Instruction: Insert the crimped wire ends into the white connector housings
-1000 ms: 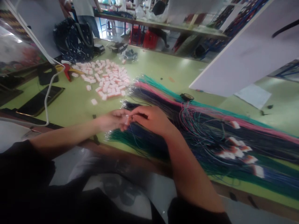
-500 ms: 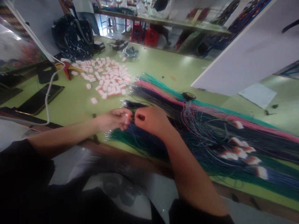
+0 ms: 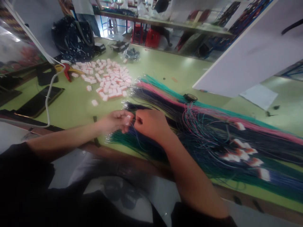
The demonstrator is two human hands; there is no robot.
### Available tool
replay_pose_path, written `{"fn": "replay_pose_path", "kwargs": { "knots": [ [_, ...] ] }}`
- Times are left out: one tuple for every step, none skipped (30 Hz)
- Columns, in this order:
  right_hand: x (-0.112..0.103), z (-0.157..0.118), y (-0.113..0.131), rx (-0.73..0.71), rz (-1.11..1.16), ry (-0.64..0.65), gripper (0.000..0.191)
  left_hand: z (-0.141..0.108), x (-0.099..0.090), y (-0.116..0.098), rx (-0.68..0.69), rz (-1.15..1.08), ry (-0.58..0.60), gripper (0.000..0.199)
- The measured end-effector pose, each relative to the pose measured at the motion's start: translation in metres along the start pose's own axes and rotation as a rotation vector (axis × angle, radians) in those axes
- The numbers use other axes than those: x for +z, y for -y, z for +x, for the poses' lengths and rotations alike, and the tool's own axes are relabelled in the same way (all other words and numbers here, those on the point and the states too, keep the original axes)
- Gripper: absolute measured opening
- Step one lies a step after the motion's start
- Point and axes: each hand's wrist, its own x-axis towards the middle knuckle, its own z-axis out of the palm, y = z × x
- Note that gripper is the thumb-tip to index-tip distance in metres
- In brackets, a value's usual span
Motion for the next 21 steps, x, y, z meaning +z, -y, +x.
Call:
{"fn": "replay_pose_path", "kwargs": {
  "knots": [
    [0.0,0.0,0.0,-0.009,-0.002,-0.003,0.011,0.0,0.001,0.0,0.004,0.011,-0.008,0.025],
    [0.001,0.0,0.0,-0.023,-0.006,-0.005,0.011,-0.001,0.001,0.0,0.005,0.02,-0.011,0.025],
    [0.002,0.0,0.001,-0.039,-0.011,-0.01,0.011,-0.001,0.002,0.0,0.005,0.027,-0.01,0.025],
    [0.002,0.0,0.001,-0.057,-0.015,-0.015,0.012,-0.001,0.002,0.0,0.003,0.031,-0.007,0.026],
    [0.003,0.0,0.001,-0.074,-0.017,-0.017,0.013,-0.001,0.001,0.0,0.0,0.033,-0.004,0.027],
    [0.004,0.0,0.0,-0.089,-0.017,-0.018,0.013,-0.001,0.001,0.0,-0.004,0.033,0.001,0.028],
    [0.005,0.0,0.0,-0.103,-0.017,-0.019,0.014,-0.001,0.001,0.0,-0.009,0.032,0.005,0.03],
    [0.006,0.0,0.0,-0.116,-0.016,-0.018,0.014,-0.001,0.001,0.0,-0.014,0.031,0.009,0.032],
    [0.006,0.0,0.0,-0.127,-0.017,-0.014,0.014,-0.001,0.0,0.0,-0.02,0.03,0.015,0.034],
    [0.007,0.0,0.0,-0.136,-0.018,-0.008,0.014,-0.001,0.0,0.0,-0.028,0.031,0.021,0.035],
    [0.008,0.0,0.0,-0.143,-0.02,0.001,0.014,-0.001,0.0,0.0,-0.034,0.034,0.024,0.036],
    [0.009,0.0,0.001,-0.147,-0.025,0.012,0.014,-0.001,0.0,-0.001,-0.039,0.037,0.027,0.036],
    [0.01,0.001,0.002,-0.15,-0.032,0.026,0.015,-0.001,0.0,0.0,-0.041,0.041,0.029,0.036],
    [0.011,0.001,0.004,-0.15,-0.04,0.043,0.016,-0.001,-0.001,0.0,-0.042,0.045,0.031,0.036],
    [0.012,0.001,0.005,-0.149,-0.048,0.057,0.017,-0.001,-0.001,0.0,-0.041,0.051,0.03,0.035],
    [0.012,0.001,0.006,-0.146,-0.052,0.069,0.018,-0.001,-0.001,0.001,-0.039,0.057,0.028,0.034],
    [0.011,0.001,0.006,-0.141,-0.045,0.077,0.019,-0.001,-0.002,0.001,-0.04,0.064,0.025,0.033],
    [0.009,0.001,0.005,-0.142,-0.015,0.09,0.02,0.0,-0.002,0.002,-0.04,0.073,0.021,0.031],
    [0.006,0.002,0.002,-0.156,0.042,0.12,0.02,0.0,-0.001,0.002,-0.041,0.082,0.021,0.03],
    [0.002,0.003,-0.003,-0.179,0.125,0.158,0.02,0.0,-0.001,0.002,-0.042,0.089,0.031,0.029],
    [-0.003,0.004,-0.01,-0.194,0.221,0.183,0.02,0.0,0.0,0.001,-0.047,0.095,0.055,0.028]
  ]
}}
